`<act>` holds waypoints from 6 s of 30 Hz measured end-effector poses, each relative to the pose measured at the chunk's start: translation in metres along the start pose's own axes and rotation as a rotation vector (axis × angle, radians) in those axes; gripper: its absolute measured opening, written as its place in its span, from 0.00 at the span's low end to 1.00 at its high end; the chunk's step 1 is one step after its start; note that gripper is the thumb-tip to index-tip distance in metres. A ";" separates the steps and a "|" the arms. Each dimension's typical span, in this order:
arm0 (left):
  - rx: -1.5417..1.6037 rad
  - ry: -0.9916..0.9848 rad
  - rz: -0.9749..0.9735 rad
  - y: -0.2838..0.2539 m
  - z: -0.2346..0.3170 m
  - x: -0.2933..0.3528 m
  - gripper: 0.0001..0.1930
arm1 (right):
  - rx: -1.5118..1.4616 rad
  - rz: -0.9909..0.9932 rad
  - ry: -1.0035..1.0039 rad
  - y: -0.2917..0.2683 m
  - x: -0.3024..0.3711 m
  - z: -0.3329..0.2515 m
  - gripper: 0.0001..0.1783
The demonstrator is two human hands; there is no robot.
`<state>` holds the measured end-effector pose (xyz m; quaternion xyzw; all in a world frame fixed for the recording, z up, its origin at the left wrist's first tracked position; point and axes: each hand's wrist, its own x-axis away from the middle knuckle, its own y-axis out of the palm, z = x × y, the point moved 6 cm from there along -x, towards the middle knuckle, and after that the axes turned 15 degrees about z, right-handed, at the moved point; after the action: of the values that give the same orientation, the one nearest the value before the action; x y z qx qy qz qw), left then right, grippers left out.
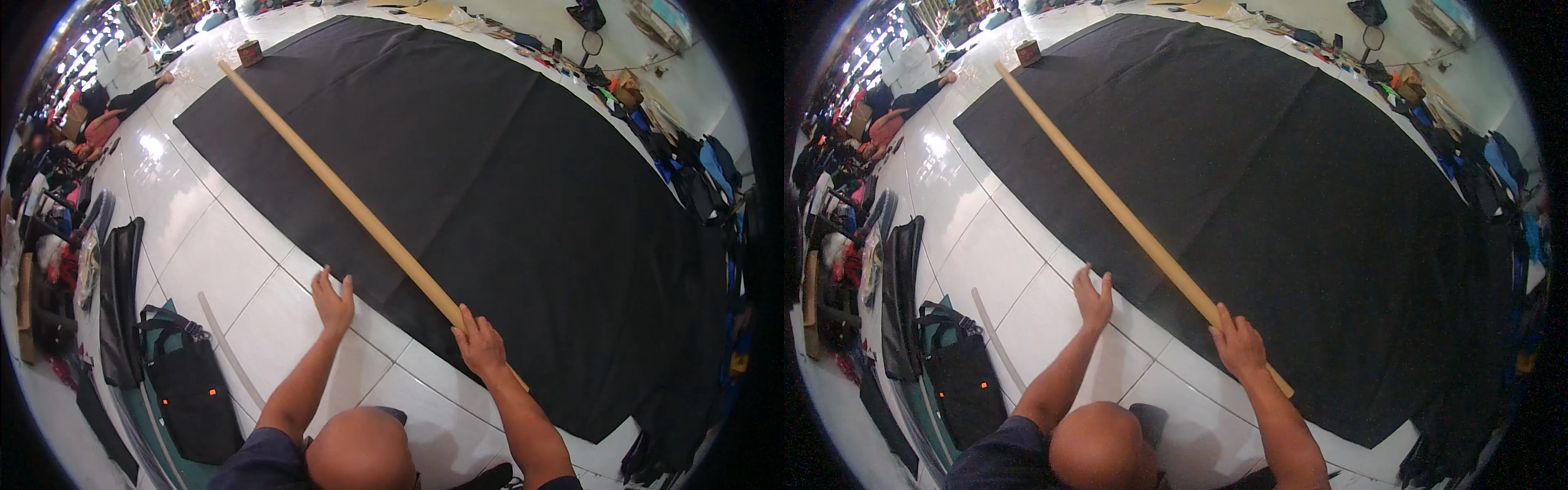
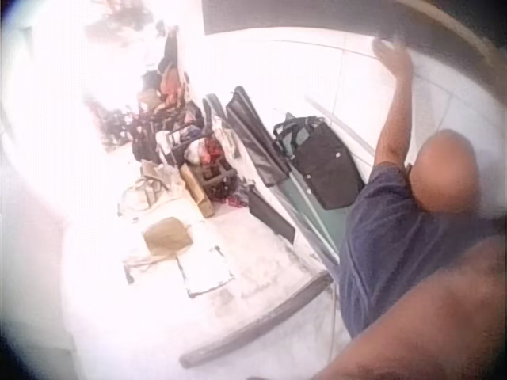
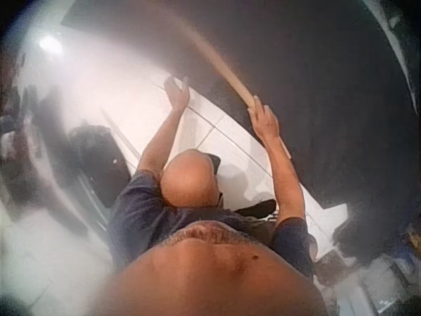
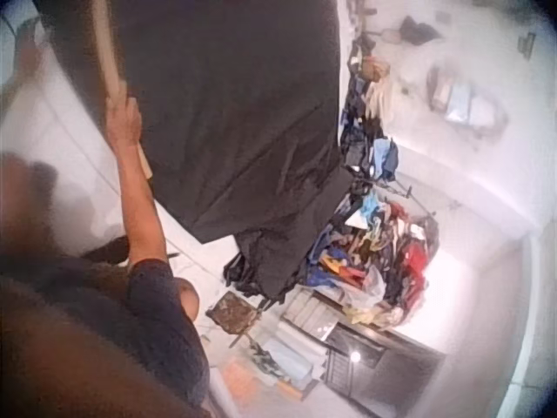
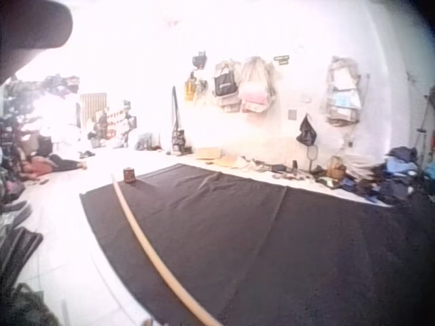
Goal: The person measures a large black fabric on the floor using a wooden stick, then cuts it with scissors. The cut piece is folded and placed on the floor.
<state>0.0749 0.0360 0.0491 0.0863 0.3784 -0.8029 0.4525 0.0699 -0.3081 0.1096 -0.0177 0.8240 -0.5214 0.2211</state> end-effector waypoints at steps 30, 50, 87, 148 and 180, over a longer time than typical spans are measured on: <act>-0.354 0.184 -0.287 0.044 -0.037 -0.030 0.36 | 0.259 -0.074 0.270 0.000 -0.076 0.177 0.31; -0.530 0.529 -0.795 0.080 0.105 0.111 0.50 | 0.546 0.209 1.077 -0.194 0.232 0.383 0.27; -0.333 0.495 -0.537 0.252 0.156 -0.033 0.41 | 0.325 0.051 0.619 -0.103 0.052 0.264 0.31; -0.552 -0.126 -0.461 0.490 0.134 -0.295 0.46 | 0.100 -0.080 0.099 0.321 -1.012 0.301 0.30; -0.178 0.295 -0.425 0.314 0.136 -0.253 0.27 | 0.504 0.020 0.500 -0.062 -0.128 0.376 0.28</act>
<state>0.4971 0.0142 0.0997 0.0807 0.5189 -0.8222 0.2196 0.3166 -0.6228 0.0727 0.1736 0.6981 -0.6945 0.0150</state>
